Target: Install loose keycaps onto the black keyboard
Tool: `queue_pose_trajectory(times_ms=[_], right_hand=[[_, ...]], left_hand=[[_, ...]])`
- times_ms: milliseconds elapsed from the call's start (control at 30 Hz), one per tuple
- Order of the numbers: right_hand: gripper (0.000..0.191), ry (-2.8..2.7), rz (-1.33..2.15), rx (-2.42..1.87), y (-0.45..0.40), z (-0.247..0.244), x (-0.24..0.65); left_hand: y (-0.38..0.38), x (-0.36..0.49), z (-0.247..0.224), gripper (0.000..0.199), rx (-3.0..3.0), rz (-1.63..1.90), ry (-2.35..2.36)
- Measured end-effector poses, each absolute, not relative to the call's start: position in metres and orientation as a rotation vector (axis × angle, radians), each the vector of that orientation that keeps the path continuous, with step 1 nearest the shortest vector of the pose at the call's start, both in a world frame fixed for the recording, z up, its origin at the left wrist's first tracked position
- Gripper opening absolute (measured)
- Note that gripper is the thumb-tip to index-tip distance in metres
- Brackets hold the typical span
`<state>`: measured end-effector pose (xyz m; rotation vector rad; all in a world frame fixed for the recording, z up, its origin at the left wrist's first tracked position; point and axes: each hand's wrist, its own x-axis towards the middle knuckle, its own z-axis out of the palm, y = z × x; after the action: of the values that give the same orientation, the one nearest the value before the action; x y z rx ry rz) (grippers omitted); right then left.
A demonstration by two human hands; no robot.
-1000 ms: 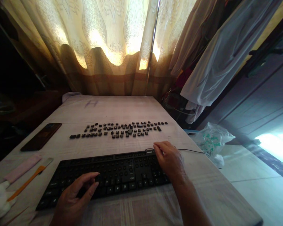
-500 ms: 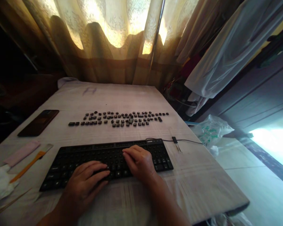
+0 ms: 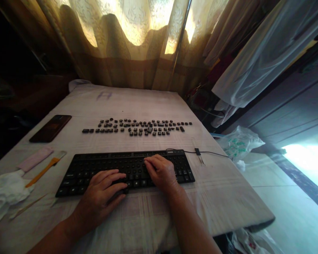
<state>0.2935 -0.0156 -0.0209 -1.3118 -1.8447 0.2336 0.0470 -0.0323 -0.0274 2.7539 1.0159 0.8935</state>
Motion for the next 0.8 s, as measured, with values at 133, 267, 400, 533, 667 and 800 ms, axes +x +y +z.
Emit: queue_pose_trajectory(times_ms=[133,267,400,533,667,800], right_hand=[[0.021,-1.829,0.217,-1.289,-0.016,-0.021,0.293],[0.020,-1.769,0.187,-1.284,-0.016,-0.018,0.295],[0.018,-1.649,0.132,-1.300,-0.014,-0.018,0.303],[0.018,-1.583,0.117,-1.334,-0.014,-0.021,0.310],[0.019,-1.578,0.125,-1.336,-0.014,-0.021,0.314],[0.020,-1.584,0.147,-1.363,-0.015,-0.020,0.315]], left_hand=[[-0.033,0.048,-0.028,0.018,2.771,0.893,1.013],[-0.033,0.054,-0.023,0.016,2.773,0.925,1.018],[-0.030,0.067,-0.015,0.016,2.729,0.917,1.091],[-0.025,0.082,-0.012,0.015,2.710,0.885,1.113],[-0.023,0.088,-0.014,0.015,2.721,0.856,1.108],[-0.023,0.079,-0.015,0.020,2.740,0.833,1.123]])
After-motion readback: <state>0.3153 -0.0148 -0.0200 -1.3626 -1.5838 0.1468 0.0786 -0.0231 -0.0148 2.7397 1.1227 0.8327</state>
